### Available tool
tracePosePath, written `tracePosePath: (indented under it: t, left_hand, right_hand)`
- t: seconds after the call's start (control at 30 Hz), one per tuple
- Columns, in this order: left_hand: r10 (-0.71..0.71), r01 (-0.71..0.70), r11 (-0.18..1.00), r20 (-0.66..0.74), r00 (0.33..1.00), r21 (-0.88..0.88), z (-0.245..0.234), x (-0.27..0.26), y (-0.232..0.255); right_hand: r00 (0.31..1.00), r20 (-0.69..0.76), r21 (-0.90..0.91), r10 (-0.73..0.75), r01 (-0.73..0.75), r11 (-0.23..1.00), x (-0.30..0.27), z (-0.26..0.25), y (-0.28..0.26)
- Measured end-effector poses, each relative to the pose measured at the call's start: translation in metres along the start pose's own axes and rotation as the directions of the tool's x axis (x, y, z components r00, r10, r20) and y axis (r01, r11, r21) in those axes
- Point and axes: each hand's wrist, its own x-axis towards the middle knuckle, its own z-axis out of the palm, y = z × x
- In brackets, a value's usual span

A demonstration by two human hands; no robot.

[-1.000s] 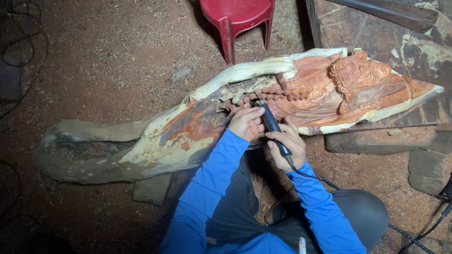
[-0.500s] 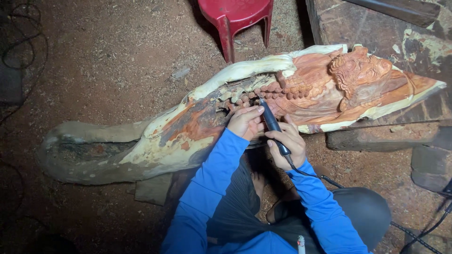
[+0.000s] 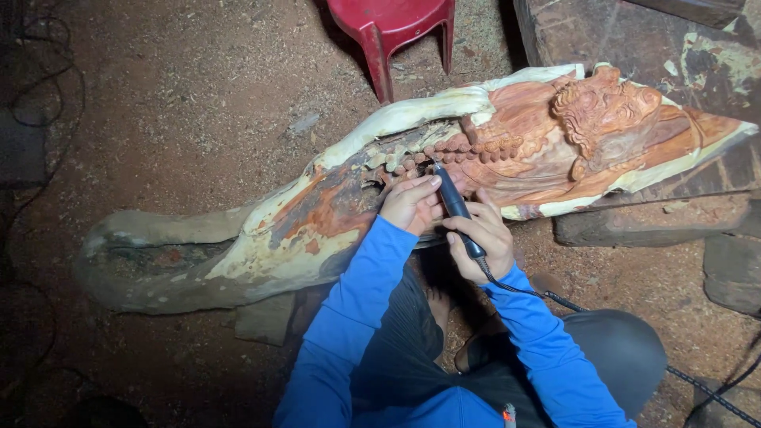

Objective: Carving intricate details into a large wooden sculpture using a rotary tool

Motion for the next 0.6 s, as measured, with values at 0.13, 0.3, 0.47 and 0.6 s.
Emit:
tracePosePath:
  t: [0.13,0.3,0.47,0.6]
  left_hand:
    - [0.006,-0.006,1.000,-0.011,1.000,-0.019,-0.0008,-0.0014,-0.0005]
    - [-0.002,0.002,1.000,-0.023,1.000,-0.009,0.0035,-0.0032,0.0016]
    - [0.001,-0.001,1.000,-0.026,1.000,-0.003,-0.0012,0.0015,-0.0011]
    - [-0.003,0.004,1.000,-0.026,1.000,0.021,-0.0053,0.0057,-0.0031]
  right_hand:
    - [1.000,0.011,-0.022,-0.006,0.007,1.000,-0.0010,0.0017,0.0010]
    - [1.000,0.000,-0.040,-0.015,0.015,0.999,0.0004,0.0041,0.0003]
    - [1.000,-0.011,-0.040,-0.023,0.023,0.999,0.0002,0.0040,0.0000]
    - [0.999,-0.014,-0.048,-0.035,0.035,0.998,-0.0012,0.0053,0.0058]
